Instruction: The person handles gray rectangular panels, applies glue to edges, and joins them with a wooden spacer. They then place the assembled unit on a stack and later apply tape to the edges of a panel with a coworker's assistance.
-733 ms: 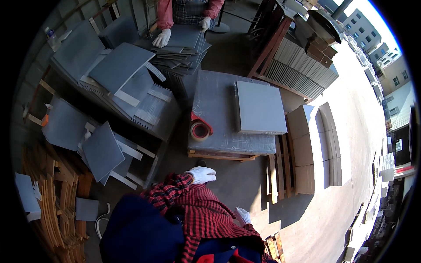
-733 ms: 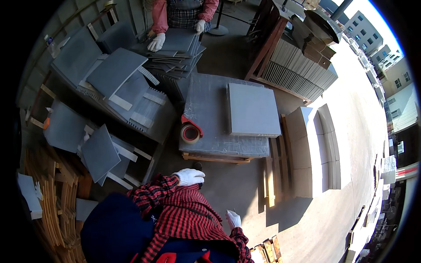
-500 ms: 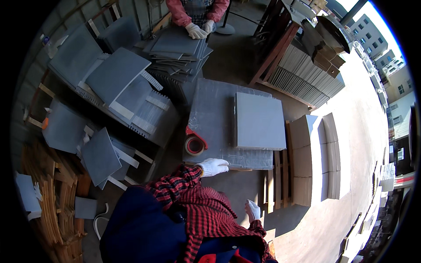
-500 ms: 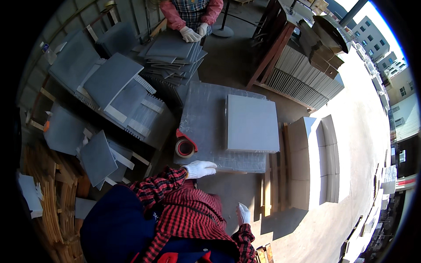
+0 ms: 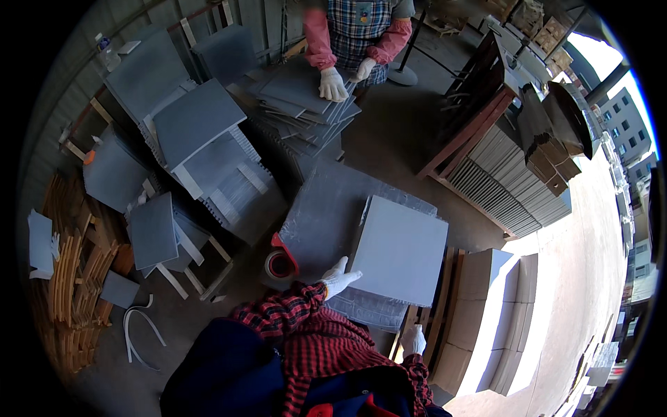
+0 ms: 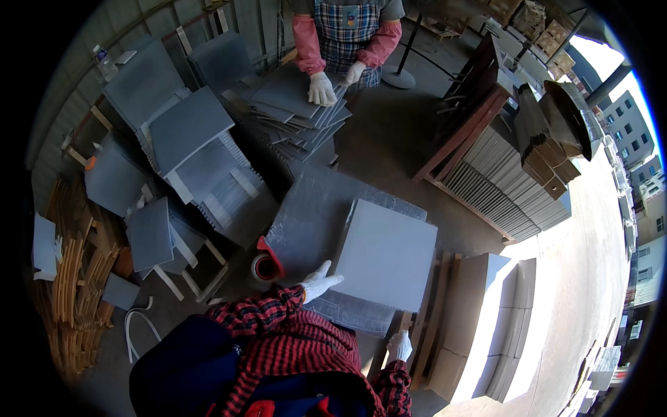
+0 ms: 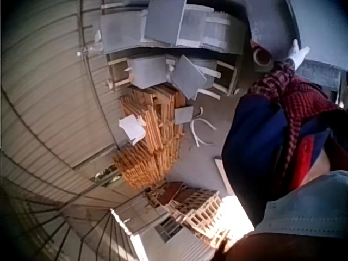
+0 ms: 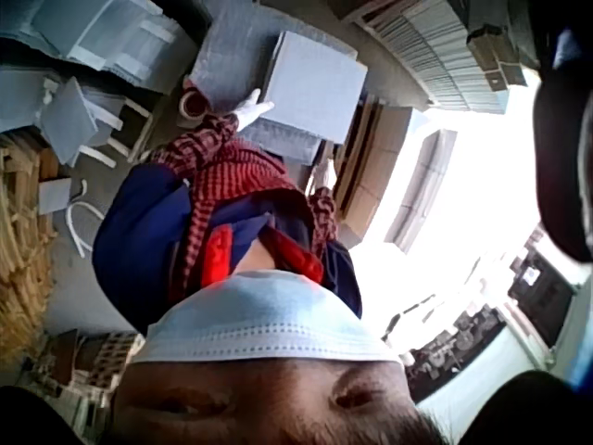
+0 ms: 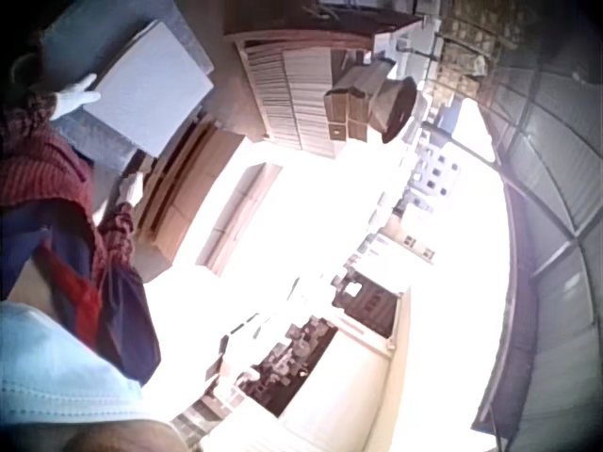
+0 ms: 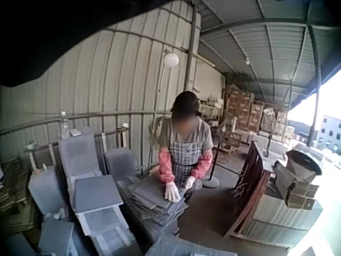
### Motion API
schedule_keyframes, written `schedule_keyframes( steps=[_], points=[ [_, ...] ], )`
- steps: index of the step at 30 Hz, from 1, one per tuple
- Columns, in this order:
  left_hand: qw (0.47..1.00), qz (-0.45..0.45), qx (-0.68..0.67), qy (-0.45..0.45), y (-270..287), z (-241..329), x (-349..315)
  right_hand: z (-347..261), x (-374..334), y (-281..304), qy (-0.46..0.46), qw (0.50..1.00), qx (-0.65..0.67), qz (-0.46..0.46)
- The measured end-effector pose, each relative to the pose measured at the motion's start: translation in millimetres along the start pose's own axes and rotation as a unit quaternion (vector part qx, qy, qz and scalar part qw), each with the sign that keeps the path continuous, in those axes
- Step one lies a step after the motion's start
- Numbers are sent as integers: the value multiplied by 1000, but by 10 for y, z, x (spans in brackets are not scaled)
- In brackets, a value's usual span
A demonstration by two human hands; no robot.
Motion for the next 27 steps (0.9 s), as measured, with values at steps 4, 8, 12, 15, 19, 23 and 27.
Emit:
schedule_keyframes(
  steps=[4, 8, 12, 15, 19, 23, 27],
  points=[
    [999, 42, 21, 26, -253, 65, 285, -400, 648, 682, -323, 823, 453, 112],
    [993, 95, 22, 62, -418, 101, 443, -430, 1215, 907, -275, 797, 536, 46],
    [990, 109, 12, 85, -484, 156, 465, -518, 1643, 964, -221, 789, 573, -19],
    [984, 116, 12, 133, -478, 291, 372, -480, 1857, 876, -246, 739, 624, -71],
    [977, 166, 12, 136, -599, 212, 481, -635, 1830, 1055, -201, 736, 636, -116],
    [972, 189, -10, 141, -609, 382, 353, -756, 1806, 1158, -190, 724, 655, -100],
    [970, 207, -14, 128, -644, 379, 340, -845, 1805, 1244, -211, 756, 614, -87]
  ],
)
Point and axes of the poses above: each hand's wrist, its own x-axis towards the middle knuckle, its own y-axis out of the back of the hand, z = x × y, the point moved 3 cm from there along x, towards the middle knuckle, and after that the axes turned 7 degrees about y, right-handed, at the moved point
